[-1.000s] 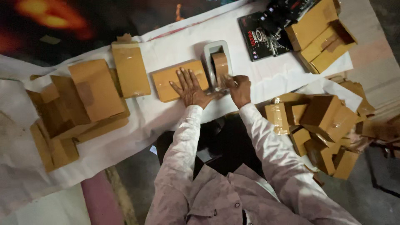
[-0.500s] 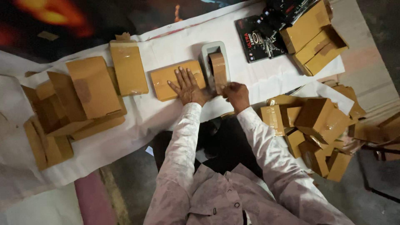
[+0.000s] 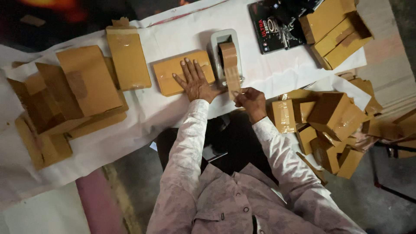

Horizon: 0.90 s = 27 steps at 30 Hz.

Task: The person places black product boxes into small cardboard boxes, folds the flaps, and seals them with a tape dispenser. The person repeats this process for multiple boxes, stacking the sealed packages on the table.

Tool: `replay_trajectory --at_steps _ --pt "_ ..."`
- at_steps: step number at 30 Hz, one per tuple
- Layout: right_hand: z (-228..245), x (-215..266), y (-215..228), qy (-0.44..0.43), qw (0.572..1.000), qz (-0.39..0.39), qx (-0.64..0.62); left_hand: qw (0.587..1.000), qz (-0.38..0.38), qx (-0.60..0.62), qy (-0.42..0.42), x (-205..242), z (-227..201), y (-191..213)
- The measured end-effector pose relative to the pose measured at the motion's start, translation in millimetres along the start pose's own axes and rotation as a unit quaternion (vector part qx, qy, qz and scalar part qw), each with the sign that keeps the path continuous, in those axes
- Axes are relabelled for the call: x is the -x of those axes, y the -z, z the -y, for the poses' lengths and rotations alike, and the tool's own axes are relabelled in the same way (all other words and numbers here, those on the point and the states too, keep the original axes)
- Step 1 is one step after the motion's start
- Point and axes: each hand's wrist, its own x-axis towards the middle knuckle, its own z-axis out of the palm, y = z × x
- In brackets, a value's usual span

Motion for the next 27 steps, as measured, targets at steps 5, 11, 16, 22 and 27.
replay_trajectory --at_steps 5,11,16,22,27 --pt "-14.5 3.2 5.2 -0.026 0.999 -0.012 0.025 0.999 0.034 -0.012 0.005 -2.6 -0.5 -0.5" --pt "-69.0 -46.1 -5.0 0.048 0.998 -0.029 -0.005 0.999 0.034 -0.023 0.003 3.8 -1.1 4.7" --pt "-102.2 -69.7 2.8 0.056 0.993 -0.058 0.083 0.999 0.036 -0.006 -0.002 -5.4 5.4 -6.5" --pt "-140.7 -90.3 10.4 0.086 0.934 -0.12 0.325 0.99 -0.051 -0.006 -0.129 -11.6 54.5 -22.8" --pt "-148.6 -109.7 9.0 0.173 0.869 -0.01 0.464 0.991 -0.122 0.038 -0.05 -60.0 60.2 -2.1"
